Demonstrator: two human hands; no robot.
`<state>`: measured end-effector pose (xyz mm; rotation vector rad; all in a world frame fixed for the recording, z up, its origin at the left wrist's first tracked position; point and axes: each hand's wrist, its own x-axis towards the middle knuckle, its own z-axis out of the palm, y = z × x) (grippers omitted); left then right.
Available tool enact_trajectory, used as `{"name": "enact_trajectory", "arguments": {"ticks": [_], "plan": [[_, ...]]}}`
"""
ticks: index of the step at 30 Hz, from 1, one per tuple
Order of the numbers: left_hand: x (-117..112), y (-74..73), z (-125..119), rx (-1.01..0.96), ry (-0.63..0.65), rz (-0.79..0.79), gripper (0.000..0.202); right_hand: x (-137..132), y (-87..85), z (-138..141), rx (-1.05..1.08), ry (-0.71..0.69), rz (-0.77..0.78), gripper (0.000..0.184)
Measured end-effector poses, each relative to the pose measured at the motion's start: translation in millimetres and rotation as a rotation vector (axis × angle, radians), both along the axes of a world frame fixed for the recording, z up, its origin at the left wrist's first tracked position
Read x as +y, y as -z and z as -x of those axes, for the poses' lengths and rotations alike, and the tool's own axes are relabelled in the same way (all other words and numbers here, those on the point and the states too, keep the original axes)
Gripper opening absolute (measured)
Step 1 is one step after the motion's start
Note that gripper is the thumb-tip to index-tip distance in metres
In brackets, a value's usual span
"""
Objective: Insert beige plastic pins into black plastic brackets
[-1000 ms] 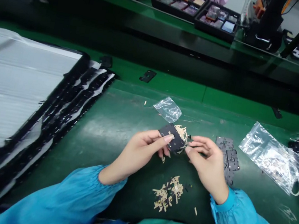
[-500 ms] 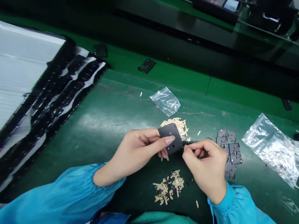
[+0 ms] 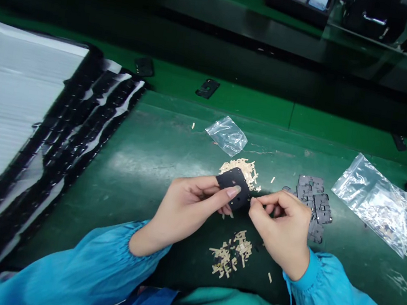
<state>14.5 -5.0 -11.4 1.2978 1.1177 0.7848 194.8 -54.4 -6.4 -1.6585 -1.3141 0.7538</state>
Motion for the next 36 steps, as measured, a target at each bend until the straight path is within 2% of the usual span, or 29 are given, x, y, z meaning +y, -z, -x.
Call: {"name": "enact_trajectory", "arguments": {"ticks": [4,8,10,15,17,20,25,30,32,36], "plan": [[-2,1.5,-1,0.010,0.013,0.017,0.026,3,-4.3,2,0.137,0.071,0.049,0.008],[-7,5.2,-2,0.087,0.031,-0.072,0.027,3,-7.1,5,0.212,0.058,0.064,0.009],[-8,7.2,-3,0.118,0.032,-0.131,0.029,1,-8.0,6,0.176,-0.004,0.007,0.010],[-8,9.7,-4,0.145,0.014,-0.169,0.032,-8,-10.0,12,-0.007,-0.158,-0.270,0.012],[-8,9.3,-5,0.145,0.010,-0.169,0.034,-10,-10.4,13,-0.012,-0.206,-0.297,0.012],[-8,8.2,-5,0.132,0.019,-0.153,0.035,-12,-10.3,15,0.048,-0.221,-0.224,0.011],[-9,7.5,-6,0.090,0.039,-0.142,0.031,-11,-7.5,17,0.234,-0.148,-0.010,0.010],[-8,7.2,-7,0.104,0.029,-0.137,0.033,-12,-5.5,17,0.365,-0.093,0.111,0.006],[-6,7.2,-7,0.082,0.023,-0.099,0.031,-11,-4.3,13,0.425,-0.057,0.177,0.005],[-1,5.8,-5,-0.079,0.017,0.053,0.013,-6,-1.0,-1,0.484,0.058,0.245,0.006]]}}
